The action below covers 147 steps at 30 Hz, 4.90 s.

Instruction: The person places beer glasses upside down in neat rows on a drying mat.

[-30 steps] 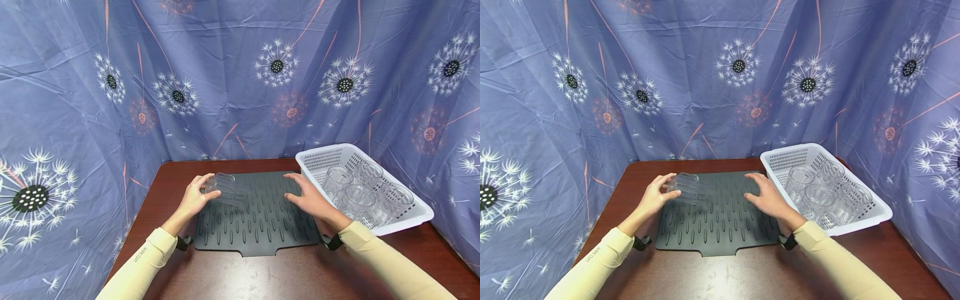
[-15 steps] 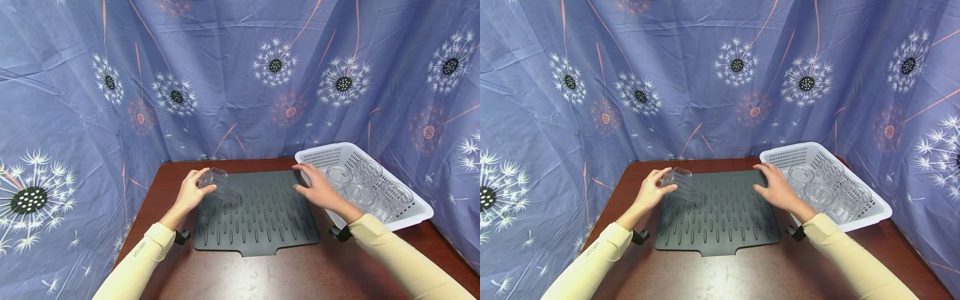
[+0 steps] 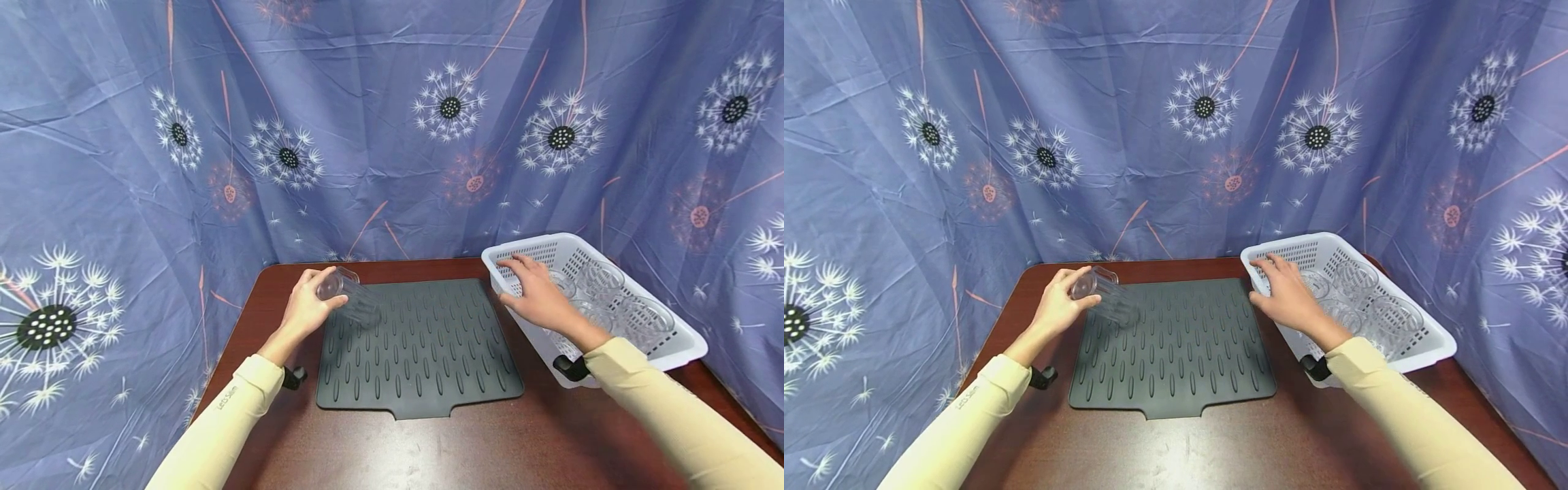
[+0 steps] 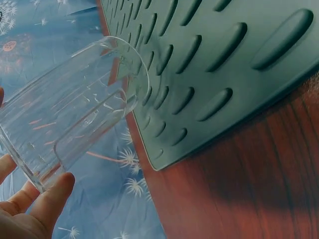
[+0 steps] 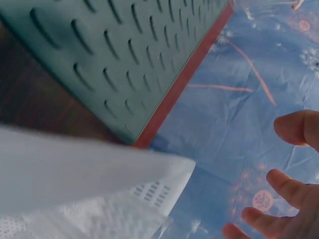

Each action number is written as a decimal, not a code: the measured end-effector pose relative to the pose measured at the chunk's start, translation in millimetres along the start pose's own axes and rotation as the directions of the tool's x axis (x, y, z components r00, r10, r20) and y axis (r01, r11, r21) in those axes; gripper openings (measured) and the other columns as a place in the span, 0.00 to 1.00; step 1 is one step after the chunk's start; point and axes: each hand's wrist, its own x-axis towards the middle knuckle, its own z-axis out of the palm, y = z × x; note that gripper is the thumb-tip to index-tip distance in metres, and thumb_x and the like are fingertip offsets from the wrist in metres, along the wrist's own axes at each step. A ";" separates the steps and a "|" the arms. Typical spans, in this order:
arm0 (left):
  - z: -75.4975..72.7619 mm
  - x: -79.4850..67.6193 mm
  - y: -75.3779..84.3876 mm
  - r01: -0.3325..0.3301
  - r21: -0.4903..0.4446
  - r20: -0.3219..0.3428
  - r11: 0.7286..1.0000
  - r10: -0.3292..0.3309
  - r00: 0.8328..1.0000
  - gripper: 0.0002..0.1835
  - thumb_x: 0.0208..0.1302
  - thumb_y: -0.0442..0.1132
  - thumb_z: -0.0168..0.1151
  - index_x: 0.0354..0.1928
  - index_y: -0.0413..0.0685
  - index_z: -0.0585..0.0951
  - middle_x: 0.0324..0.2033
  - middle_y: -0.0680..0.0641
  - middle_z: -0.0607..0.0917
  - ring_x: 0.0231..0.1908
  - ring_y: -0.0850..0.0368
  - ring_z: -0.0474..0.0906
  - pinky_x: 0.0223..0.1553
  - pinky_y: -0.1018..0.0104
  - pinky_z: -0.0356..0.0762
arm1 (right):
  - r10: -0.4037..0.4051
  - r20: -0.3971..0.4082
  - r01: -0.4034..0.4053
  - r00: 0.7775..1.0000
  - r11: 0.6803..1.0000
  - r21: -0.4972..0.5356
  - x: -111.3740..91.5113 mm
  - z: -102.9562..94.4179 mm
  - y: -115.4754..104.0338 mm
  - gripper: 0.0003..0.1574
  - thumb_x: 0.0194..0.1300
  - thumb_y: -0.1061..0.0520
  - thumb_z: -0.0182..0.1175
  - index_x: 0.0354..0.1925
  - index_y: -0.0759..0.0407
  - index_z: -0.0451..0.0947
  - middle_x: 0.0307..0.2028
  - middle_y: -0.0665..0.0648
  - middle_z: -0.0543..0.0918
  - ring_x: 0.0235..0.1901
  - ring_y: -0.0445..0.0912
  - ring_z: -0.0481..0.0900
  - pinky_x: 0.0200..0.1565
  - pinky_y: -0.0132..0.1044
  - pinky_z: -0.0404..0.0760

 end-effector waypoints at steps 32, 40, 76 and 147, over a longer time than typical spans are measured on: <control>-1.1 24.1 1.3 0.021 0.088 0.048 0.996 -0.025 0.999 0.39 0.59 0.51 0.72 0.73 0.61 0.71 0.60 0.45 0.71 0.61 0.42 0.68 0.56 0.43 0.71 | 0.256 0.204 -0.217 0.945 0.957 -0.195 5.4 -18.3 52.2 0.44 0.65 0.45 0.61 0.72 0.62 0.61 0.70 0.80 0.56 0.65 0.80 0.53 0.60 0.81 0.53; 0.7 30.7 3.1 0.022 0.108 0.063 0.994 -0.029 0.998 0.39 0.59 0.53 0.72 0.73 0.62 0.71 0.60 0.47 0.72 0.62 0.43 0.68 0.57 0.44 0.71 | 0.253 0.225 -0.208 0.941 0.957 -0.203 4.2 -16.1 53.8 0.41 0.66 0.48 0.61 0.71 0.63 0.63 0.69 0.79 0.58 0.65 0.81 0.55 0.57 0.80 0.60; 25.1 53.8 18.7 -0.044 0.146 0.175 0.988 0.017 0.984 0.38 0.63 0.55 0.69 0.74 0.62 0.69 0.69 0.48 0.67 0.68 0.45 0.61 0.55 0.43 0.75 | 0.210 0.231 -0.157 0.950 0.961 -0.228 1.2 -16.4 57.2 0.41 0.65 0.54 0.63 0.71 0.64 0.63 0.67 0.80 0.60 0.62 0.81 0.59 0.56 0.76 0.65; 25.3 -46.4 0.0 -0.095 0.060 0.203 0.994 0.081 0.976 0.40 0.61 0.43 0.71 0.74 0.52 0.64 0.68 0.43 0.65 0.68 0.43 0.63 0.64 0.43 0.68 | 0.212 0.193 -0.175 0.958 0.966 -0.189 -2.8 -17.9 65.9 0.41 0.61 0.50 0.67 0.70 0.57 0.68 0.68 0.77 0.62 0.61 0.80 0.60 0.49 0.79 0.68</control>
